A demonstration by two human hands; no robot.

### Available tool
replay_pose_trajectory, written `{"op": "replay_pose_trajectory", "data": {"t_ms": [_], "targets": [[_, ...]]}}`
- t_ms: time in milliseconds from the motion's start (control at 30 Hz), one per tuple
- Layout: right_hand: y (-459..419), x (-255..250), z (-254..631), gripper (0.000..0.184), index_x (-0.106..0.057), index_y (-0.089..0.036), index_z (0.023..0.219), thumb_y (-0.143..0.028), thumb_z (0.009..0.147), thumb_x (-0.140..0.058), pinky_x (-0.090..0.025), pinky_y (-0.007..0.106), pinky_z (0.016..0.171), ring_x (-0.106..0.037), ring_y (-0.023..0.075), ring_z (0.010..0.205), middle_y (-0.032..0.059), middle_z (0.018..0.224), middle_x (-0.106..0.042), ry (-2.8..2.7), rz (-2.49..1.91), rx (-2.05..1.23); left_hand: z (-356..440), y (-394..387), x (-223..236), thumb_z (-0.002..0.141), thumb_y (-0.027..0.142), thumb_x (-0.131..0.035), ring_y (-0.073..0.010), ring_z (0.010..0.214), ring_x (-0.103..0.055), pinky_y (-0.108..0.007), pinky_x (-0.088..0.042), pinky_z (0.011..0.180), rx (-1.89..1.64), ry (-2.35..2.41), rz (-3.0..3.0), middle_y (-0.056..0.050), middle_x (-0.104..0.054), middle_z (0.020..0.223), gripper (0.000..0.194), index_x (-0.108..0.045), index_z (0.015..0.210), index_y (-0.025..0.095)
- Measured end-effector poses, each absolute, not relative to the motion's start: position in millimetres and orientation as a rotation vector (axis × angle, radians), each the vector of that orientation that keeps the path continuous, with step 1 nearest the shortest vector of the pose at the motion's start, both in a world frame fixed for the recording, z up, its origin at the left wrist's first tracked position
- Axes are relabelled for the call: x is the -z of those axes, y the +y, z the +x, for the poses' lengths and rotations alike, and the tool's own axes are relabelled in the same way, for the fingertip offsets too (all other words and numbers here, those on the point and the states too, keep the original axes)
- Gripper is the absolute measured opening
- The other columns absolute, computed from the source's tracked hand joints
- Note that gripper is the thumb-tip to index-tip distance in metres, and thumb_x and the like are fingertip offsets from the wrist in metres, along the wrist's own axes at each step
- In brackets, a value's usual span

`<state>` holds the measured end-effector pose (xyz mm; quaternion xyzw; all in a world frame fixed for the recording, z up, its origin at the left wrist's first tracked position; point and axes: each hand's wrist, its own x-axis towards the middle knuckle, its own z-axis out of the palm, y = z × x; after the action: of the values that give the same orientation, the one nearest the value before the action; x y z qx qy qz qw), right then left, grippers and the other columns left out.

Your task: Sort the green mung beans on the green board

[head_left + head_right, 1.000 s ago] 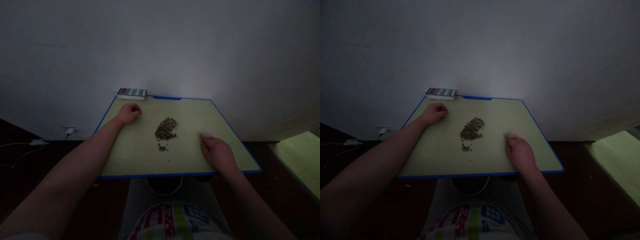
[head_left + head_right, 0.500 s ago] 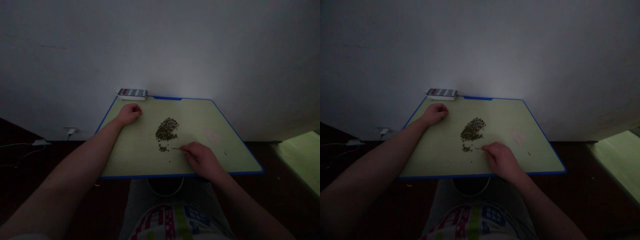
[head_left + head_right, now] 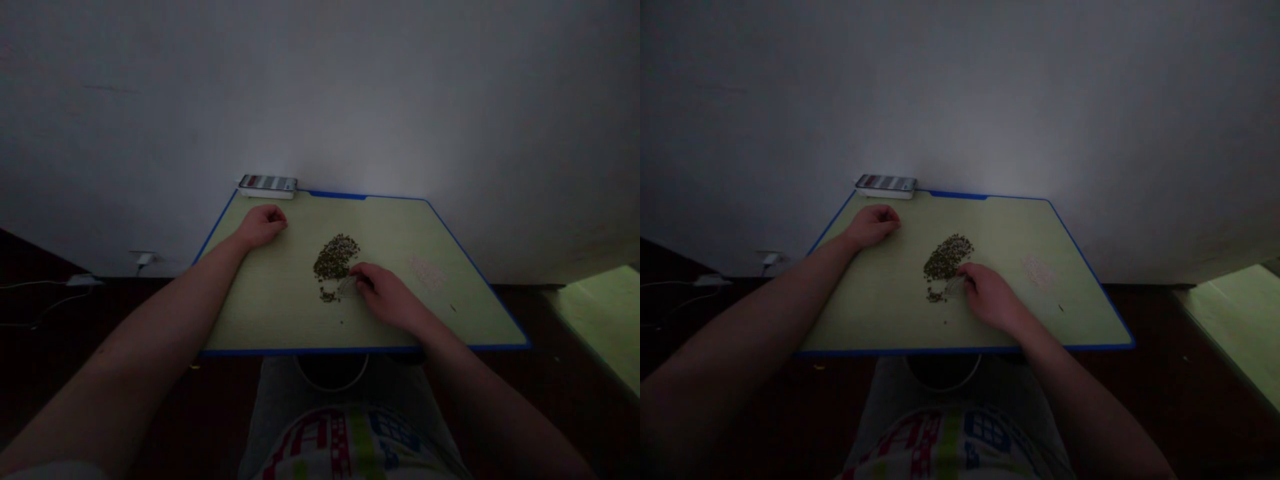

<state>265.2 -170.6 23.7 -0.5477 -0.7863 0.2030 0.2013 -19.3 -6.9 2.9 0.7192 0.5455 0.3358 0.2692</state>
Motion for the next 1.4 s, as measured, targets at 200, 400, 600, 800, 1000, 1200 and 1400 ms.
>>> {"op": "replay_pose_trajectory", "data": {"t_ms": [200, 400, 600, 800, 1000, 1200, 1400], "targets": [[-168.2, -21.8, 268.9, 0.027, -0.060, -0.015, 0.108, -0.009, 0.087, -0.045, -0.044, 0.035, 0.089, -0.060, 0.0207, 0.098, 0.0105, 0.106, -0.067, -2.261, -1.476, -0.617, -20.0, -6.2, -1.9, 0.063, 0.029, -0.060, -0.0118, 0.058, -0.048, -0.025, -0.037, 0.056, -0.895, 1.459, 1.922, 0.001, -0.055, 0.061, 0.015, -0.061, 0.072, 0.017], [-175.1, -21.9, 271.8, 0.027, -0.060, -0.016, 0.109, -0.010, 0.086, -0.045, -0.045, 0.035, 0.088, -0.060, 0.0208, 0.097, 0.0105, 0.106, -0.067, -2.292, -1.454, -0.638, -20.7, -5.1, -0.9, 0.063, 0.030, -0.061, -0.0124, 0.061, -0.048, -0.025, -0.037, 0.057, -0.899, 1.448, 1.943, 0.001, -0.055, 0.062, 0.017, -0.061, 0.072, 0.017], [-191.6, -22.2, 267.2, 0.027, -0.060, -0.015, 0.109, -0.012, 0.087, -0.044, -0.047, 0.037, 0.086, -0.061, 0.0214, 0.095, 0.0118, 0.106, -0.067, -2.311, -1.456, -0.585, -20.7, -6.0, -1.8, 0.063, 0.030, -0.061, -0.0128, 0.061, -0.048, -0.026, -0.037, 0.058, -0.902, 1.442, 1.946, 0.000, -0.055, 0.063, 0.016, -0.061, 0.072, 0.017], [-203.2, -23.1, 257.3, 0.028, -0.060, -0.013, 0.112, -0.015, 0.089, -0.044, -0.047, 0.039, 0.089, -0.061, 0.0231, 0.099, 0.0137, 0.109, -0.067, -2.337, -1.491, -0.542, -20.0, -7.1, -2.7, 0.063, 0.028, -0.062, -0.0125, 0.061, -0.048, -0.025, -0.038, 0.058, -0.898, 1.455, 1.925, 0.001, -0.055, 0.062, 0.015, -0.061, 0.072, 0.016], [-208.6, -25.8, 254.4, 0.028, -0.061, -0.015, 0.110, -0.014, 0.088, -0.045, -0.046, 0.036, 0.089, -0.061, 0.0218, 0.098, 0.0107, 0.106, -0.067, -2.397, -1.437, -0.584, -21.1, -6.4, -1.2, 0.064, 0.027, -0.061, -0.0118, 0.059, -0.048, -0.025, -0.038, 0.056, -0.904, 1.444, 1.939, 0.001, -0.056, 0.062, 0.014, -0.061, 0.072, 0.016], [-222.6, -31.4, 253.2, 0.025, -0.061, -0.016, 0.106, -0.012, 0.086, -0.045, -0.046, 0.037, 0.086, -0.061, 0.0219, 0.094, 0.0107, 0.102, -0.067, -2.425, -1.384, -0.630, -20.3, -7.3, -3.4, 0.064, 0.028, -0.062, -0.0125, 0.061, -0.049, -0.025, -0.039, 0.058, -0.899, 1.479, 1.954, 0.001, -0.056, 0.062, 0.014, -0.062, 0.071, 0.016], [-235.2, -27.6, 254.6, 0.024, -0.059, -0.017, 0.106, -0.012, 0.087, -0.045, -0.046, 0.037, 0.086, -0.059, 0.0216, 0.094, 0.0090, 0.101, -0.066, -2.365, -1.403, -0.656, -19.9, -6.3, -2.5, 0.063, 0.029, -0.062, -0.0119, 0.059, -0.048, -0.025, -0.038, 0.056, -0.907, 1.458, 1.921, 0.001, -0.055, 0.061, 0.015, -0.062, 0.072, 0.016]]}}
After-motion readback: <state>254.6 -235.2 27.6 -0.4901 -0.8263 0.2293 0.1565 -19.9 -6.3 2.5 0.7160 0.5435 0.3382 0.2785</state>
